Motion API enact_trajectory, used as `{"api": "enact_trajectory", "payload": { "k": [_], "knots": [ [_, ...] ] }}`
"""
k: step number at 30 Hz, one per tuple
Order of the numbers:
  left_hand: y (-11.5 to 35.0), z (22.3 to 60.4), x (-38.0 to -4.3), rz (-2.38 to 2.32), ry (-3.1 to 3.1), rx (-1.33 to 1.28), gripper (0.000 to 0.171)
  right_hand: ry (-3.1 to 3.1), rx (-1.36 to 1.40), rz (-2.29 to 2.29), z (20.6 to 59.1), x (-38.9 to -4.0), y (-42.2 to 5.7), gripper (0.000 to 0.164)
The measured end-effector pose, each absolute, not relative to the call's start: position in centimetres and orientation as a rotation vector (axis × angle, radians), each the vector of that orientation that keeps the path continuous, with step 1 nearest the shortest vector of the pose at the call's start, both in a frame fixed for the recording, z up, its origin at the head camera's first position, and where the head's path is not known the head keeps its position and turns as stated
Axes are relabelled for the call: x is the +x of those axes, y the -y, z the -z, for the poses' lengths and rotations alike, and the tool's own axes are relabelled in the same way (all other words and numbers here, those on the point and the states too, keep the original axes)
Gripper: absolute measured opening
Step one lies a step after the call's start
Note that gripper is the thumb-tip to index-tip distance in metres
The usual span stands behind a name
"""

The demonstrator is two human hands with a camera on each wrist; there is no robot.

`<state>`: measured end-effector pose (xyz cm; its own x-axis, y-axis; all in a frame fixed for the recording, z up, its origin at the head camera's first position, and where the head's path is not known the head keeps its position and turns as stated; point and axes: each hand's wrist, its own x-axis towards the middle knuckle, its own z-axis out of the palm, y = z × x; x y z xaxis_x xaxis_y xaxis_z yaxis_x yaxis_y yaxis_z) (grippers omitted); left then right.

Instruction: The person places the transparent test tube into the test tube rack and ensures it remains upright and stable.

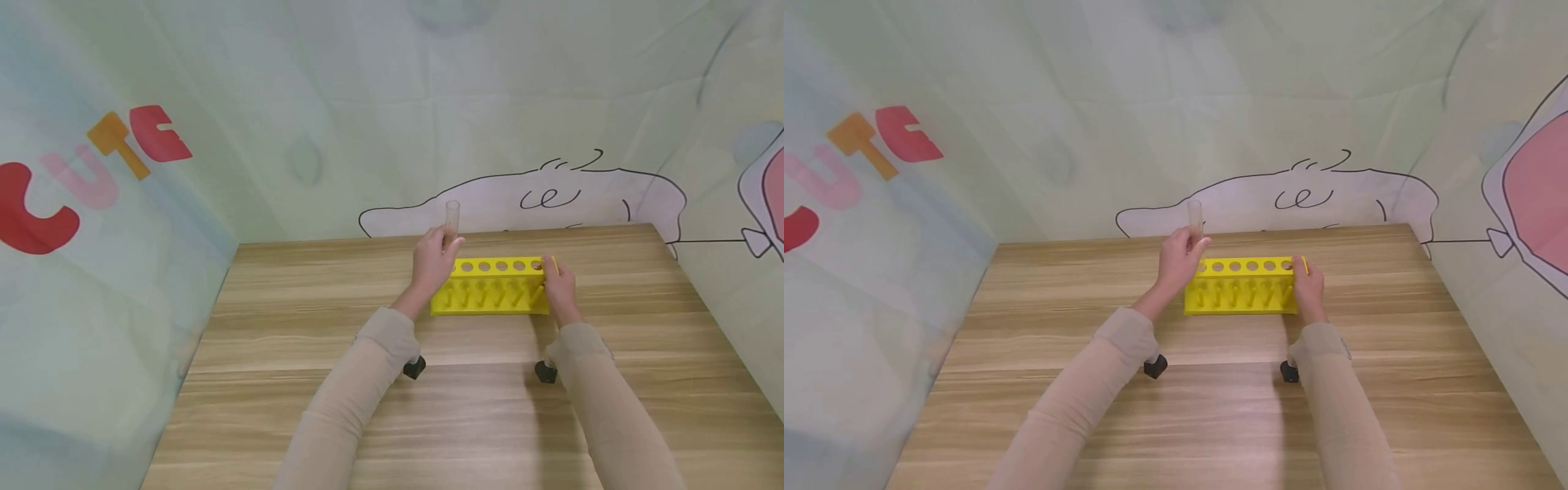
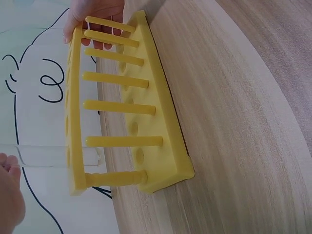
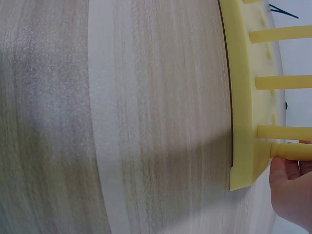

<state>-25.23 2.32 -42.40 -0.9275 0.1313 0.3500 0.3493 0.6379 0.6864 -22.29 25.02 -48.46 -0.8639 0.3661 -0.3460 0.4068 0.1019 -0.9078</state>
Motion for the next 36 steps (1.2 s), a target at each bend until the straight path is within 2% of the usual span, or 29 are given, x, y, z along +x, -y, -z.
{"api": "enact_trajectory", "payload": {
  "k": [13,27,36],
  "knots": [
    [-2.4,42.7,-25.1,1.136,2.651,-0.353,0.025,-2.299,0.799,1.916,48.4,-22.3,-25.1,0.047],
    [-2.4,43.2,-25.1,1.16,2.685,-0.349,0.025,-2.279,0.834,1.926,48.5,-22.4,-25.1,0.037],
    [-2.3,43.5,-25.1,1.172,2.688,-0.367,0.026,-2.278,0.846,1.918,48.5,-22.4,-25.0,0.04]
  ]
}}
